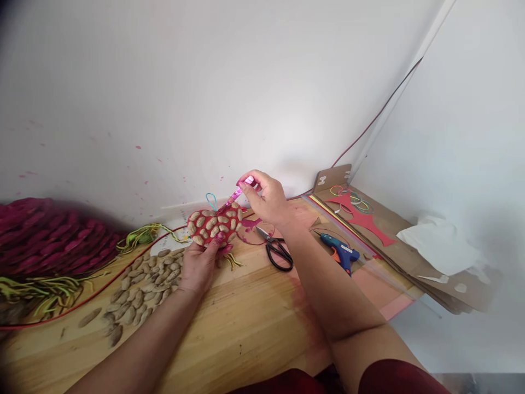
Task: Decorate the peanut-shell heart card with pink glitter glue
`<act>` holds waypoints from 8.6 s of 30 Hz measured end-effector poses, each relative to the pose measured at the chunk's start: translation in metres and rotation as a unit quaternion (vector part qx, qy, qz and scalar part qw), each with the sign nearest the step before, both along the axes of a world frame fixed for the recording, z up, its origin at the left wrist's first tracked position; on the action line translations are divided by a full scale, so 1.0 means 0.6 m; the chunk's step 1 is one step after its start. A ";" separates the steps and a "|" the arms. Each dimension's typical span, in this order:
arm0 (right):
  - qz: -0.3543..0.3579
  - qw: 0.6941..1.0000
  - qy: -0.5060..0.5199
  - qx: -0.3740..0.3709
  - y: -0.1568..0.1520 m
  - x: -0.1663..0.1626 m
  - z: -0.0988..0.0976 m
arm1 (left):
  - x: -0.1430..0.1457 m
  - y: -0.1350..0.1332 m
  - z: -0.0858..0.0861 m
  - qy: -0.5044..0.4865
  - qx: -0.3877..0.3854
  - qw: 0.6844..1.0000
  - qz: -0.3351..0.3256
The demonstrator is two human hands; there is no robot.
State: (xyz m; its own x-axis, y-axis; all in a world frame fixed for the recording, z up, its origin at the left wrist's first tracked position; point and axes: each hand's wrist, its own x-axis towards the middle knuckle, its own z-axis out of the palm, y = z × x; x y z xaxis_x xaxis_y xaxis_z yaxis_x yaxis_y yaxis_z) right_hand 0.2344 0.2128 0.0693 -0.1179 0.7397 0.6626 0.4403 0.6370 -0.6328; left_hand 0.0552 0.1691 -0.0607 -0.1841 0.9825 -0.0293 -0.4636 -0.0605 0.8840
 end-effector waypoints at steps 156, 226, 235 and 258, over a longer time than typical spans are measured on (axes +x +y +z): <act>-0.028 0.998 -0.059 0.022 -0.011 0.001 0.018 | -0.010 0.010 -0.023 0.117 0.021 0.993 0.026; -0.011 0.986 -0.151 0.066 0.003 -0.015 -0.019 | -0.005 -0.013 0.041 -0.050 -0.059 0.997 -0.023; -0.072 0.988 -0.130 0.038 0.012 0.017 -0.007 | -0.006 -0.005 0.026 -0.025 -0.056 0.998 -0.007; -0.372 0.876 -0.267 -0.152 0.086 0.109 -0.093 | -0.007 -0.006 0.023 0.005 -0.057 0.998 -0.003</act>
State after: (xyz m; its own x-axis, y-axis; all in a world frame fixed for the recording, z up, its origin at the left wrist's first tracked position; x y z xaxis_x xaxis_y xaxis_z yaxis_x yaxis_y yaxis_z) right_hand 0.2997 0.2642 0.0134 0.2382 0.8762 0.4190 0.9468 -0.1134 -0.3011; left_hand 0.0509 0.1656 -0.0468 -0.1794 0.9738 -0.1400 -0.4556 0.0439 0.8891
